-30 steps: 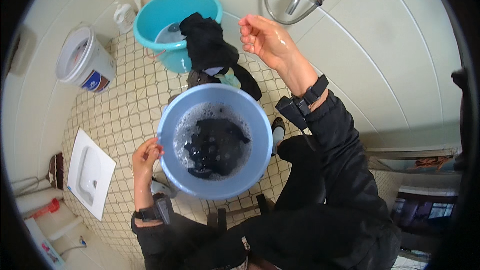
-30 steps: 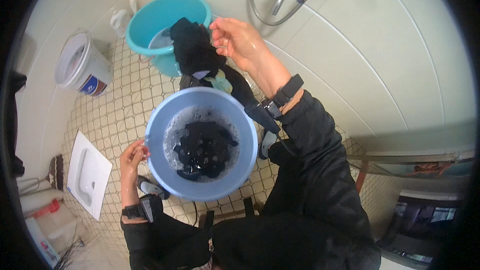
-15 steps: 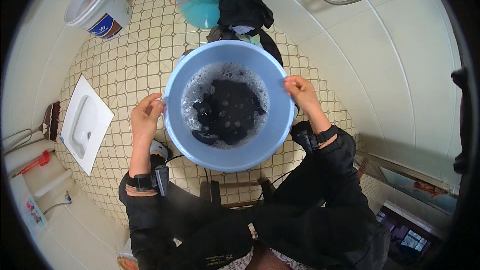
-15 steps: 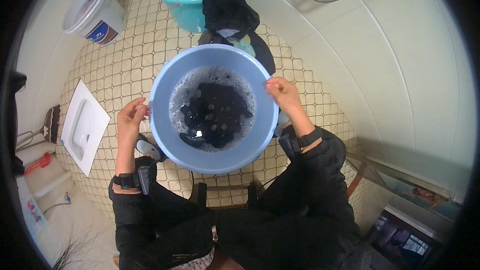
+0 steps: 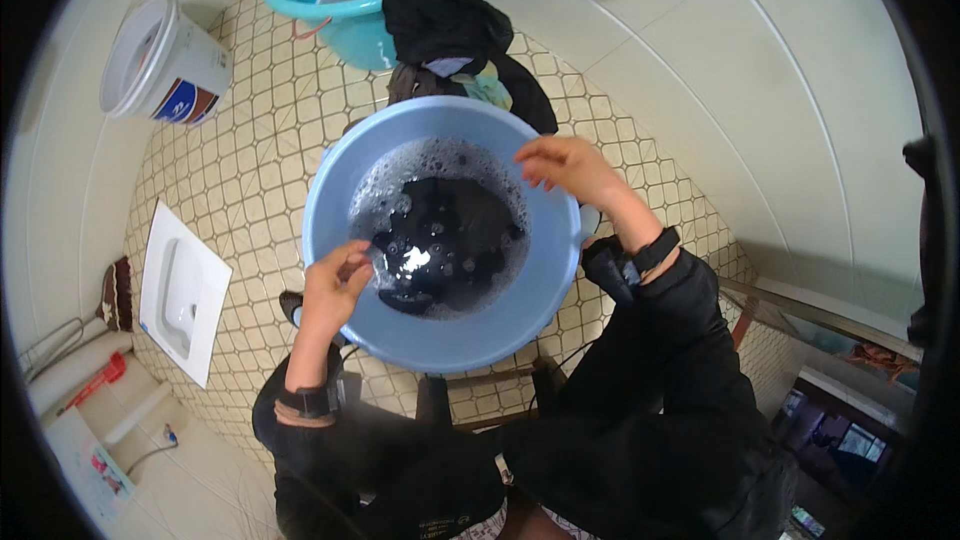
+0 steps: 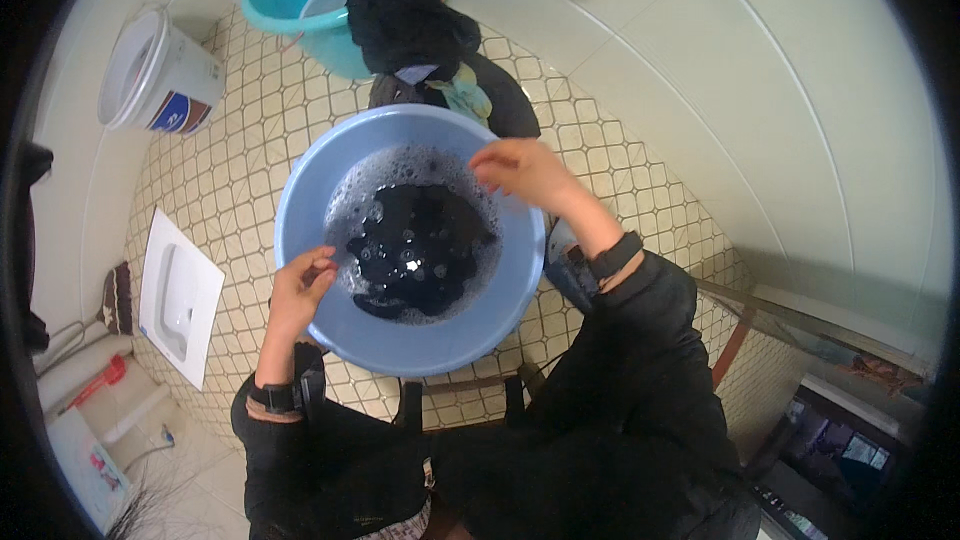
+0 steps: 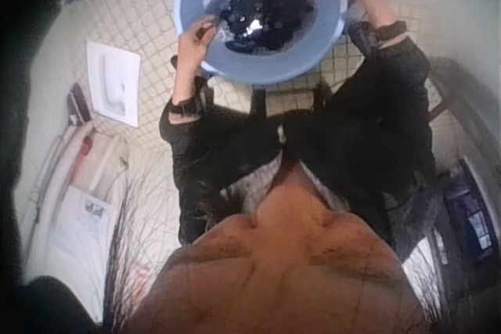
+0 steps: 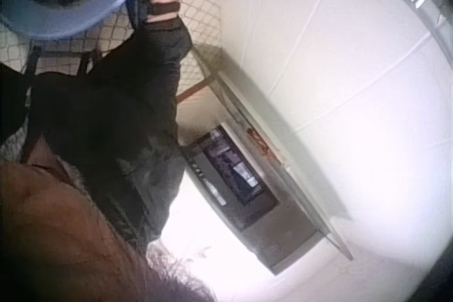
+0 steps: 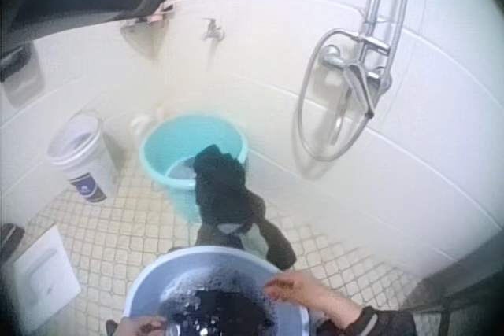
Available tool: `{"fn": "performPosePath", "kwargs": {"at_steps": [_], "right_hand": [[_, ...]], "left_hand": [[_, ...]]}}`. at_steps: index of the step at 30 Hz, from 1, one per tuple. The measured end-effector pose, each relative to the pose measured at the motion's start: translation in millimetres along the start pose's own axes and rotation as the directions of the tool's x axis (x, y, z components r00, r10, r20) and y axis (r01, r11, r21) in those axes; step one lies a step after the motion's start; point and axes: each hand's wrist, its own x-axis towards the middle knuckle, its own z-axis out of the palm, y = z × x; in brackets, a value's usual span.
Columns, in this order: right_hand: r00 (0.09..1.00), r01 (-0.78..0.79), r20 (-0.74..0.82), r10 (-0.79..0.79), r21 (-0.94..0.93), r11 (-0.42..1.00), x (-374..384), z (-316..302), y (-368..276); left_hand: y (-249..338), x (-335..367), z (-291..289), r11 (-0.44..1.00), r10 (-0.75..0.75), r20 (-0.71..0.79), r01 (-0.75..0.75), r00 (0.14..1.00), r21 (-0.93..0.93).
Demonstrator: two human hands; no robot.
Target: The person hand-washes several dark garments in a blue bucket of soapy water, repeatedly submerging, agitating, and wringing each item. They transfer washed items to a second teal bucket and continue with additional pieces, including a brown cloth and a black garment.
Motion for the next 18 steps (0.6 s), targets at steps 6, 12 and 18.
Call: {"fn": "performPosePath", "kwargs": {"at_steps": [6, 12, 18], "right_hand": [[0.903, -0.263, -0.308, 0.299, 0.151, 0.953, 63.5, -113.6, 76.9], [0.821, -0.359, -0.569, 0.052, -0.442, 0.822, 147.9, -115.6, 166.4], [0.918, -0.229, -0.389, -0.076, -0.675, 0.701, 184.4, -24.4, 194.2]], "left_hand": [[9.1, 1.4, -9.2, 0.979, -0.003, 0.044, 0.012, 0.999, -0.204], [26.7, 8.9, -17.0, 0.966, -0.005, 0.115, 0.034, 0.993, -0.256], [39.5, 17.8, -23.7, 0.946, -0.059, 0.025, 0.064, 0.998, -0.318]]}}
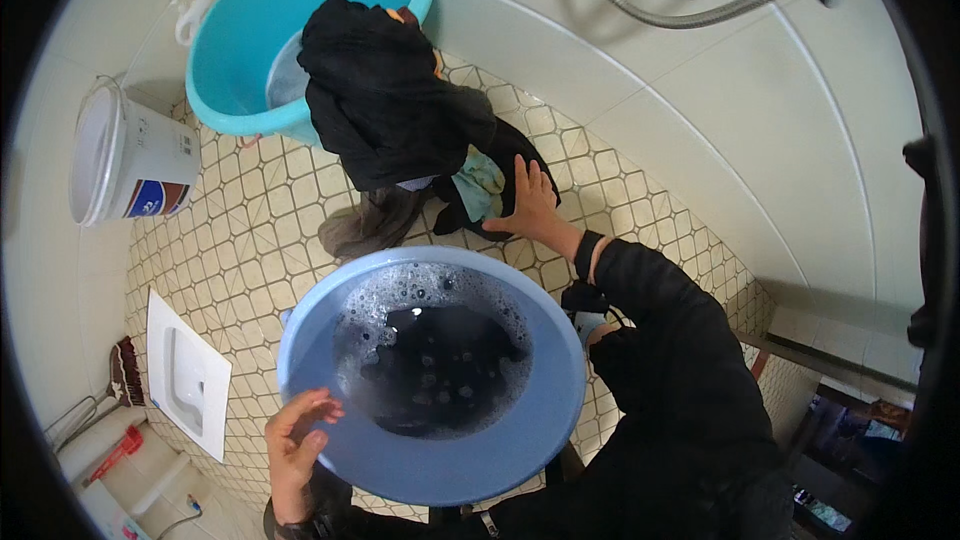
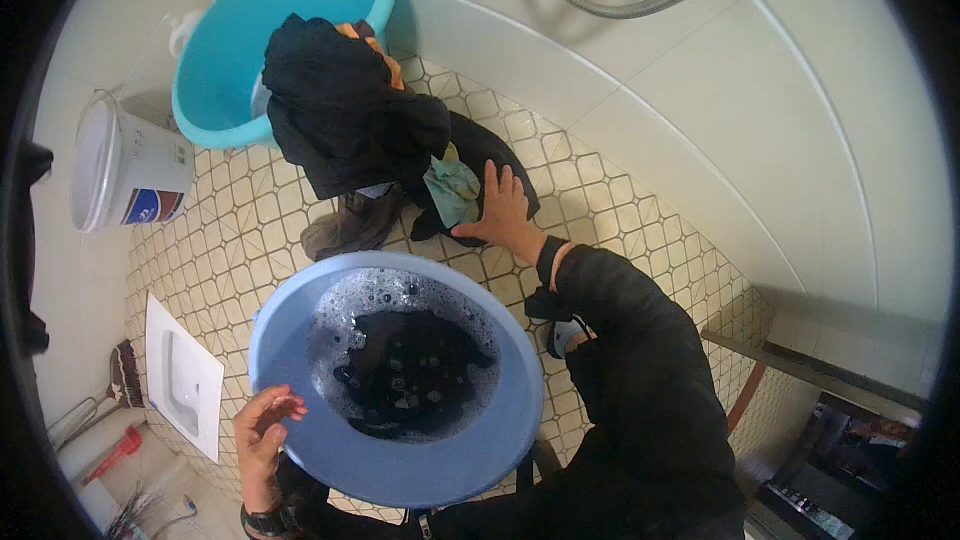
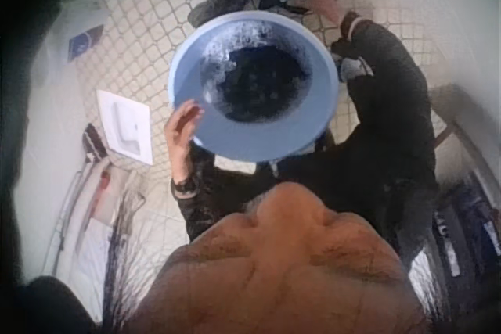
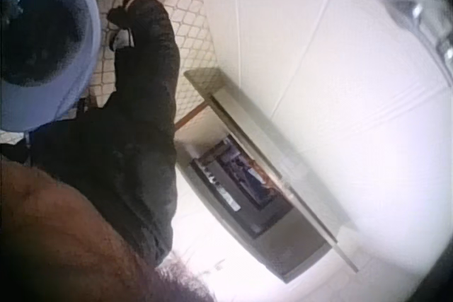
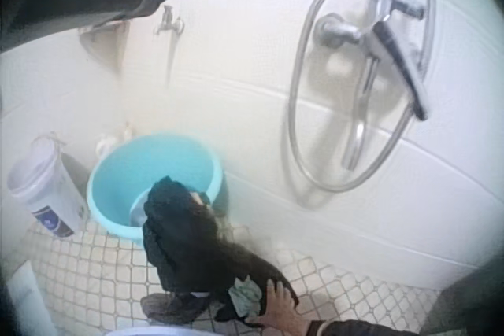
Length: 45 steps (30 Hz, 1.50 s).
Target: The person hand-washes several dark garments in a blue bucket of soapy water, repeatedly submerging, agitating, and wringing each item. They transfer washed items to a second teal bucket and continue with additional pieces, including a brown cloth and a black garment.
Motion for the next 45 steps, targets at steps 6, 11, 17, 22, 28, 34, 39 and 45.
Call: {"fn": "performPosePath", "kwargs": {"at_steps": [6, 11, 17, 22, 28, 34, 39, 45], "right_hand": [[0.955, -0.295, 0.112, 0.275, 0.244, 0.924, 17.2, 17.1, -7.8], [0.968, -0.250, 0.046, 0.246, 0.105, 0.963, 31.3, 20.5, -9.4], [0.938, -0.284, 0.169, 0.301, -0.120, 0.951, 47.4, 14.1, -23.4], [0.909, -0.328, 0.249, 0.334, -0.069, 0.942, 63.7, 32.7, -42.5], [0.971, -0.238, 0.000, 0.241, 0.151, 0.960, 88.5, 64.4, -6.7], [0.978, 0.063, -0.208, -0.011, 0.242, 0.968, 89.4, 26.7, 30.8], [0.998, -0.021, -0.037, 0.041, 0.439, 0.898, 41.3, -67.4, 10.0], [0.983, 0.179, -0.146, -0.107, 0.685, 0.706, -41.8, -225.2, -23.7]], "left_hand": [[6.6, -0.9, 6.0, 1.000, -0.007, -0.035, 0.007, 0.999, 0.010], [16.0, -13.8, 10.8, 0.999, -0.030, -0.128, 0.033, 0.991, 0.022], [9.7, -22.2, -2.8, 0.998, -0.032, -0.178, 0.022, 0.984, -0.059], [-3.3, -23.0, -16.8, 0.996, -0.063, -0.176, 0.049, 0.982, -0.081], [0.2, -17.2, -16.2, 0.980, -0.190, -0.192, 0.174, 0.963, -0.099], [14.7, -21.3, -13.1, 0.987, -0.139, -0.105, 0.129, 0.985, -0.095], [14.1, -42.5, -14.9, 0.997, 0.039, 0.034, -0.037, 0.999, -0.063], [18.9, -55.6, -11.2, 0.983, 0.180, 0.169, -0.172, 0.969, -0.061]]}}
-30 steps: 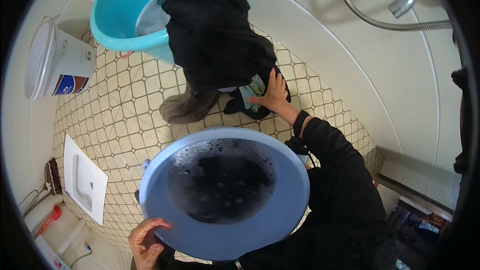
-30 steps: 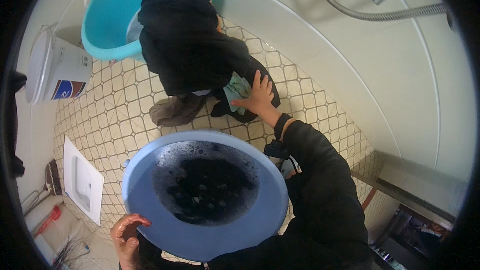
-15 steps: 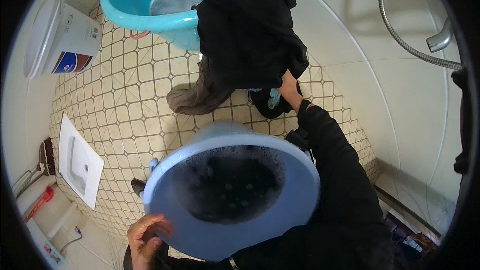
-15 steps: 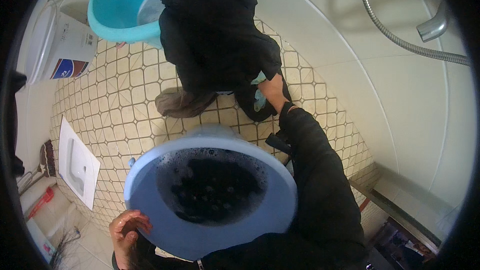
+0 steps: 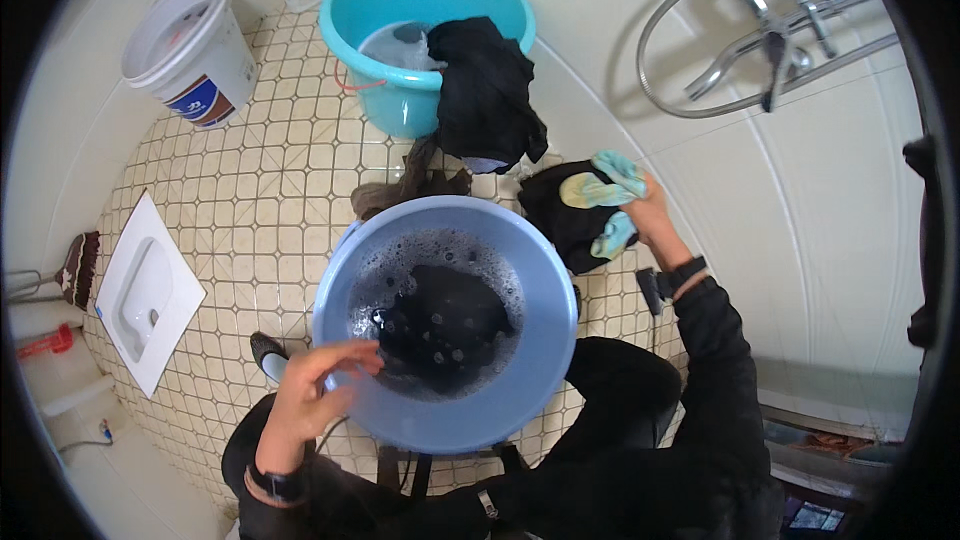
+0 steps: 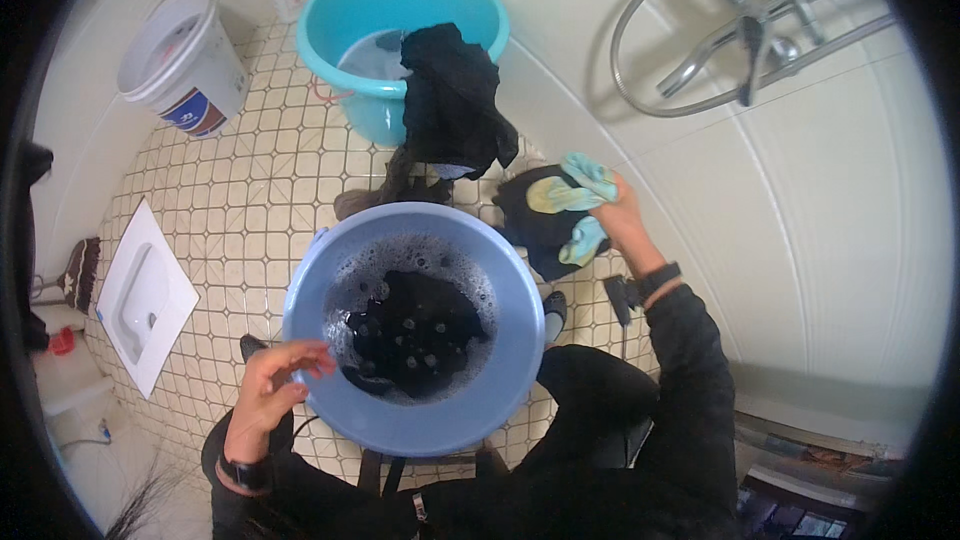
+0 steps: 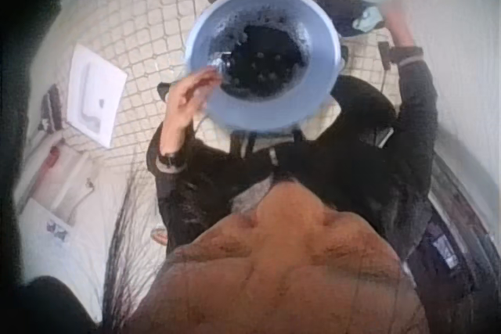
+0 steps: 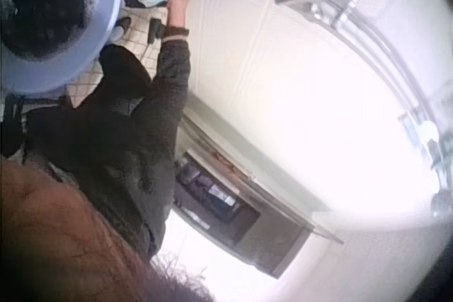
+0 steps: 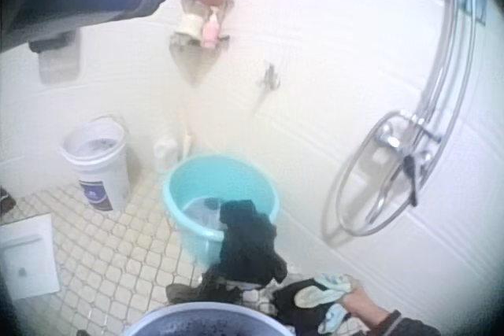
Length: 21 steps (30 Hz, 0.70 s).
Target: The person hand-washes several dark garments in a blue bucket of soapy water, repeatedly submerging, agitating, and wringing each item. They transfer washed items to a second teal bucket and continue with additional pieces, including a brown cloth and a black garment.
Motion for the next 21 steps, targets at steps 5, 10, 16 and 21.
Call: {"fn": "performPosePath", "kwargs": {"at_steps": [5, 10, 16, 21], "right_hand": [[0.992, 0.063, -0.113, -0.052, 0.091, 0.994, -65.3, -62.6, -159.6], [0.947, 0.260, -0.196, -0.254, 0.007, 0.966, -119.1, -86.9, -312.7], [0.886, 0.455, -0.178, -0.429, 0.149, 0.878, -154.0, -63.7, -403.9], [0.907, 0.422, -0.109, -0.407, 0.232, 0.877, -168.2, -20.5, -406.2]], "left_hand": [[-8.0, 0.8, 3.2, 0.998, 0.054, 0.050, -0.055, 0.997, 0.005], [-20.7, 1.9, 0.0, 0.999, 0.054, 0.081, -0.054, 0.995, 0.002], [-31.4, 0.1, -5.5, 0.994, 0.078, 0.076, -0.083, 0.994, 0.072], [-26.9, -4.0, -9.7, 0.996, 0.077, 0.040, -0.076, 0.996, -0.038]]}}
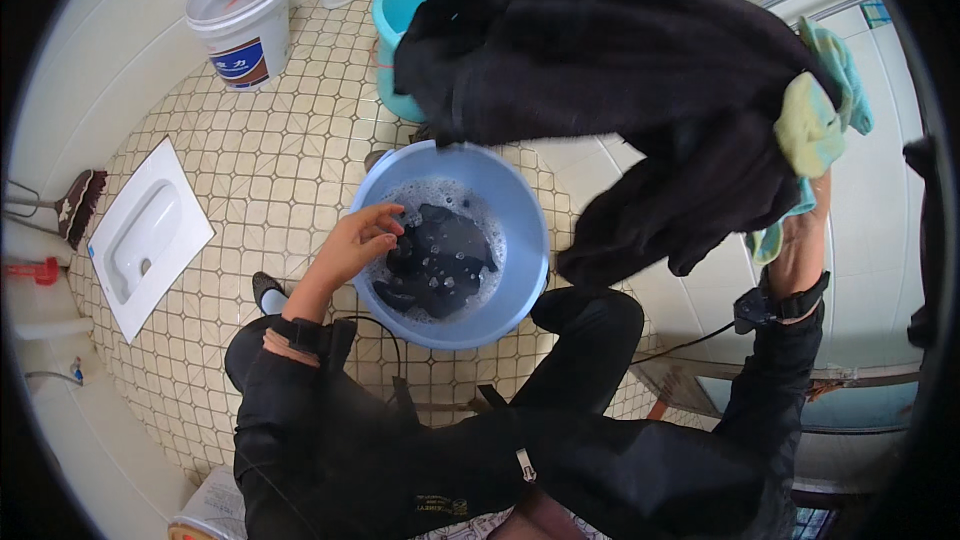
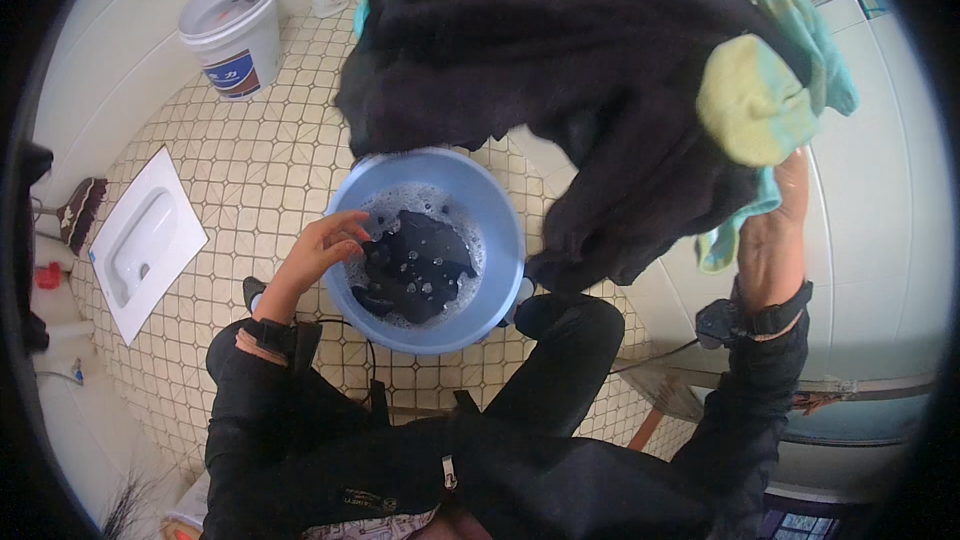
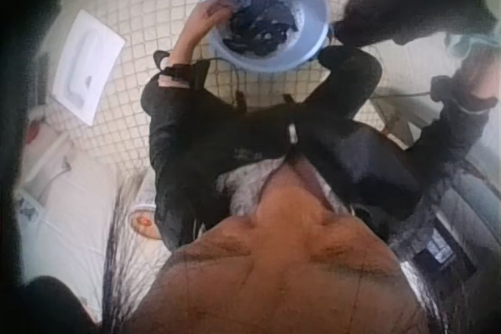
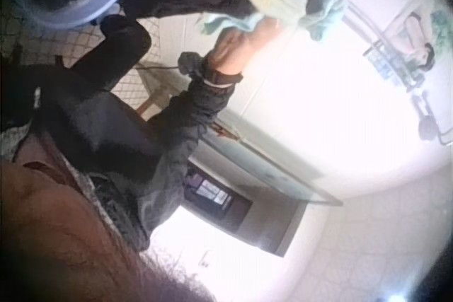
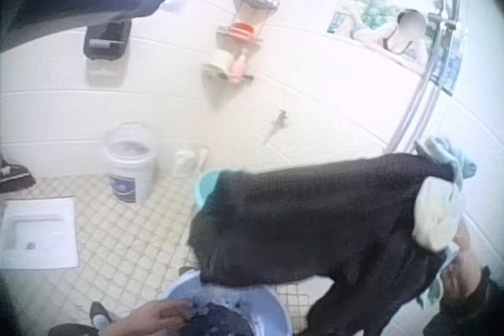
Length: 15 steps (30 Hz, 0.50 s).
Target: The person hand-washes several dark garments in a blue bucket of soapy water, repeatedly submerging, agitating, and wringing each item. They transfer washed items to a second teal bucket and continue with additional pieces, including a brown cloth and a black garment.
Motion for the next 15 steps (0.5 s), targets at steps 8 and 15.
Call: {"fn": "performPosePath", "kwargs": {"at_steps": [8, 15], "right_hand": [[0.945, -0.324, 0.093, 0.314, 0.125, 0.938, -57.9, 47.2, 73.3], [0.699, -0.634, 0.144, 0.701, -0.328, 0.700, -128.3, 113.5, 265.5]], "left_hand": [[4.9, -8.8, 8.5, 0.997, 0.049, -0.113, -0.055, 0.992, -0.049], [-15.9, -4.0, 11.4, 0.929, -0.065, 0.050, 0.042, 0.997, 0.369]]}}
